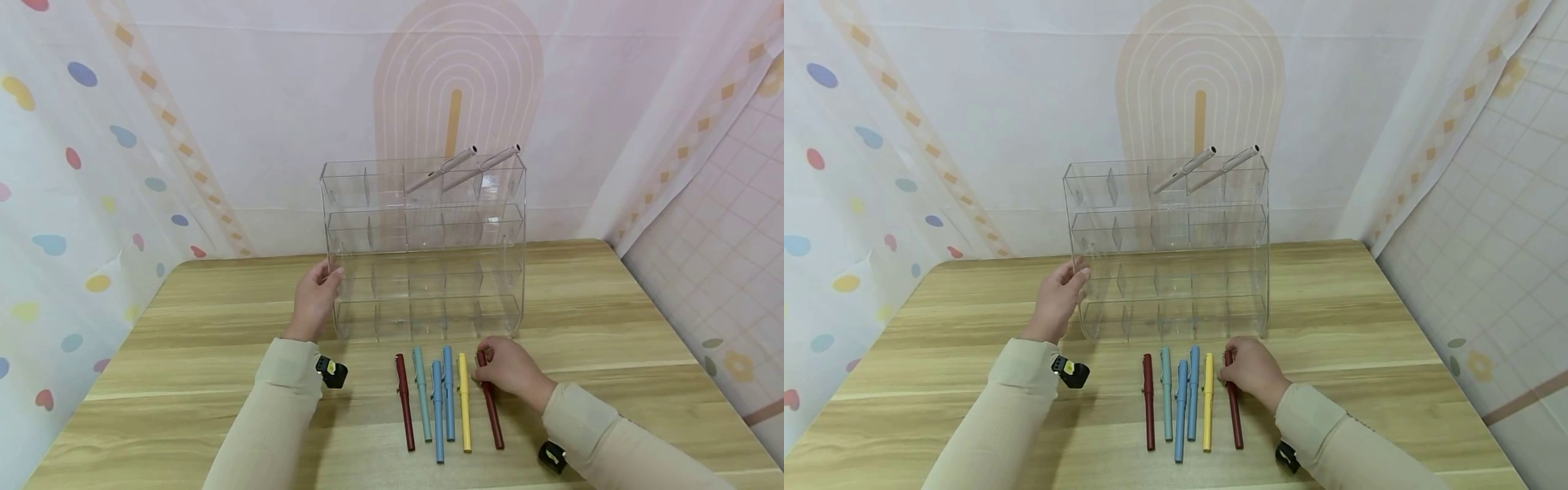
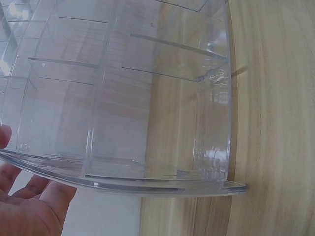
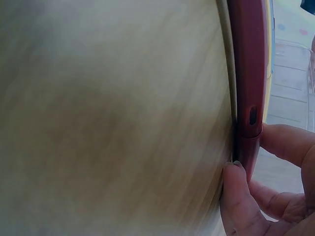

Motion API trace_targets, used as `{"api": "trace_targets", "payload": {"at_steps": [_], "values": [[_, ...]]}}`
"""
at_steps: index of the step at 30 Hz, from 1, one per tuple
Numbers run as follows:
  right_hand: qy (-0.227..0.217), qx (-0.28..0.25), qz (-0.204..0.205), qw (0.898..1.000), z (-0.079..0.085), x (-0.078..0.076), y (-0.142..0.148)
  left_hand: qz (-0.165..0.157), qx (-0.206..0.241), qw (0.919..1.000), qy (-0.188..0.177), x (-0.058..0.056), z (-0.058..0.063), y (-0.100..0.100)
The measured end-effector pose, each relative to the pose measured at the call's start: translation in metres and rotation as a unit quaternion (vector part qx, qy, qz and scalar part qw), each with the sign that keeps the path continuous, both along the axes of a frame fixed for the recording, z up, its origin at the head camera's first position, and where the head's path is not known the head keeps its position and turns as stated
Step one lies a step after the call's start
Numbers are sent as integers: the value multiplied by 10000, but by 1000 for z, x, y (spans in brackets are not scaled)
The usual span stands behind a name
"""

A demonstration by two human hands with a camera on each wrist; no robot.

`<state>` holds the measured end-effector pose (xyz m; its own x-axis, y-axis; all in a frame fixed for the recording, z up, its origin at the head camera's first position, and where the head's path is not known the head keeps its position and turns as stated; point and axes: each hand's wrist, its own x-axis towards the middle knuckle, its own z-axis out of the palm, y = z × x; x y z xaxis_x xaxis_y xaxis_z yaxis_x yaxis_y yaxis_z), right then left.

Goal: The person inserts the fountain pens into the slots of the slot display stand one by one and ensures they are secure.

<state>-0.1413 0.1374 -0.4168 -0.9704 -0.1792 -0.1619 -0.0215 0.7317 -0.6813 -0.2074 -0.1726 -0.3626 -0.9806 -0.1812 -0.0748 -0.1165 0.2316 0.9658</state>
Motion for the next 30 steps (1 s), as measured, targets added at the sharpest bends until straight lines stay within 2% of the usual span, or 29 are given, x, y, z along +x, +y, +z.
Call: {"api": "trace_targets", "payload": {"at_steps": [15,23,30], "values": [[-241,-234,-108,9994,0,-1,3,29,-24,10000,5,-1,1,2],[-674,-964,-361,9924,5,-1,8,27,-1,10000,-9,0,2,4],[-489,-1219,-467,9902,14,-3,10,48,-40,10000,12,0,2,4]]}}
